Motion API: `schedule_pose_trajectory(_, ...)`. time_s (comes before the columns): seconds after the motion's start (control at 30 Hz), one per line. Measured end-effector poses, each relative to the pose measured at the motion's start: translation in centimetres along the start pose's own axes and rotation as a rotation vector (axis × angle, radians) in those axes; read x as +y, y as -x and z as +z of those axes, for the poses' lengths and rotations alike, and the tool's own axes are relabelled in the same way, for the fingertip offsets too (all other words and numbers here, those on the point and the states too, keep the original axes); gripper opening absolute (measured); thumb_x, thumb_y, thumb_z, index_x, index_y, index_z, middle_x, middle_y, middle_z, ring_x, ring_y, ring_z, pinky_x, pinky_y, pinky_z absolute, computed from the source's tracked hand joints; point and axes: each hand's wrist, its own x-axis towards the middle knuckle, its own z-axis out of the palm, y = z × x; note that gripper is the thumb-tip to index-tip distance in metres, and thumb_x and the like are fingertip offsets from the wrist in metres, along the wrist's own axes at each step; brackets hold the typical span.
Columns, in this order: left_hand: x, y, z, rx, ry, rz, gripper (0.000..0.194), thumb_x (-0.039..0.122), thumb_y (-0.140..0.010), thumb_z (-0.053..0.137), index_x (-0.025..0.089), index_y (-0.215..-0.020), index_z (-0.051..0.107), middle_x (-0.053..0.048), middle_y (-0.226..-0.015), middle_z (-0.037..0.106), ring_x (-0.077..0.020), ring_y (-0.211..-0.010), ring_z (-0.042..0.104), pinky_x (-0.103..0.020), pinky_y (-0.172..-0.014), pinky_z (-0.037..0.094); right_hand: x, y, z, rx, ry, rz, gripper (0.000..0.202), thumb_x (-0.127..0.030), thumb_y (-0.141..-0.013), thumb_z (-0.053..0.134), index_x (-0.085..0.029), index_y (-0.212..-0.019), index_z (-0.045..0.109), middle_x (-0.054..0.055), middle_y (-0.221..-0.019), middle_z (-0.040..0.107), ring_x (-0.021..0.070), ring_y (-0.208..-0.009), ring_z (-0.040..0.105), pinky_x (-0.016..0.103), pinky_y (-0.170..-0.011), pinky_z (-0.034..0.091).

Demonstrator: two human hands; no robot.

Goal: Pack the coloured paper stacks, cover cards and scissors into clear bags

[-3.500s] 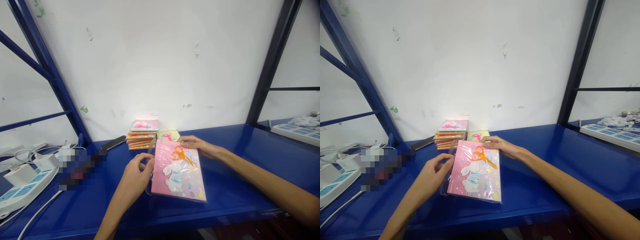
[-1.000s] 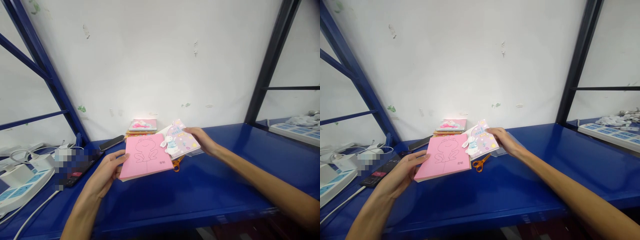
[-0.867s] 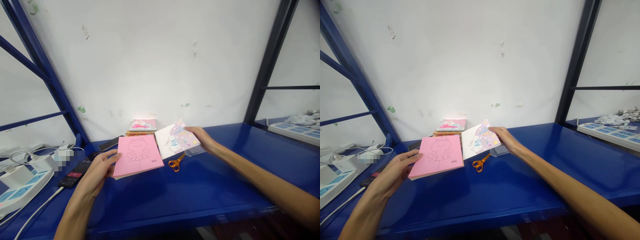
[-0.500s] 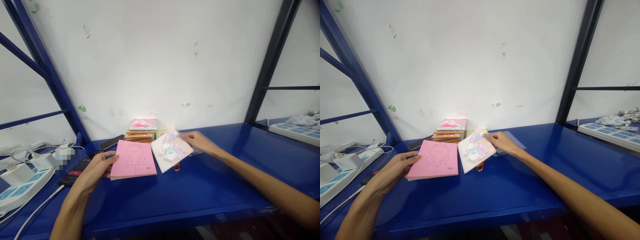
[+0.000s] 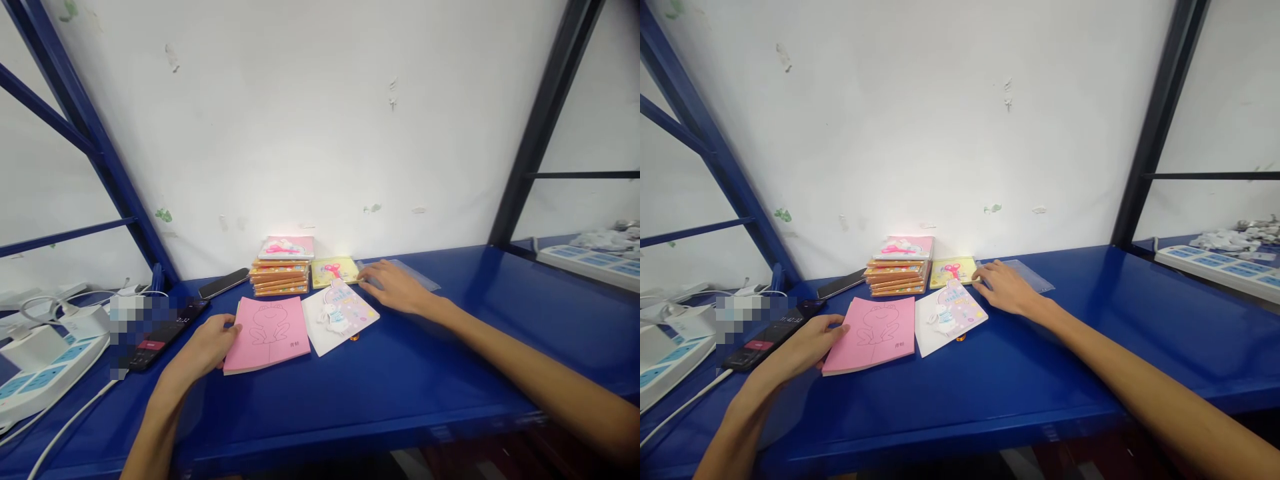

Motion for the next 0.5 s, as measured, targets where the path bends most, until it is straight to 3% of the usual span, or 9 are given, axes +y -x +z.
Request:
schedule_pose_trajectory(0.1,0.0,0.2,0.0,-0.010,-0.026,0.012,0.032,0.033,-0.073,0.055,0.013,-0.096,0.065,-0.001,-0.061,0.061,-0.0242,-0.053,0.062,-0.031,-0.048,0.045,0.6,-0.1,1.0,-0.047,0.029,-0.061,0.055,-0.050,-0.103,0.037,-0.021,-0.146,0.056,0.011,-0.147,0.060,0.0329,-0.137,0.051,0.049,-0.111,0.039)
schedule_pose_trajectory(0.33,-0.1,0.1,0.1,0.005,-0.061,0.032,0.036,0.034,-0.075,0.054,0.012,-0.100,0.068,-0.006,-0.072,0.067,-0.0265,-0.059,0.065,-0.033,-0.050,0.045,2.0,0.2,2.0,-0.115,0.124,-0.050,0.052,-0.038,-0.105,0.032,-0.023,-0.150,0.053,0.015,-0.145,0.061,0.0378,-0.135,0.053,0.056,-0.109,0.040)
schedule_pose_trajectory(0.5,-0.3,-0.1,0.0,0.021,-0.060,0.037,0.034,0.035,-0.073,0.057,0.013,-0.096,0.071,-0.005,-0.067,0.068,-0.0267,-0.057,0.064,-0.032,-0.050,0.043,1.5,0.1,2.0,-0.125,0.165,-0.051,0.053,-0.030,-0.103,0.035,-0.031,-0.153,0.049,0.010,-0.145,0.061,0.0353,-0.134,0.054,0.054,-0.109,0.039)
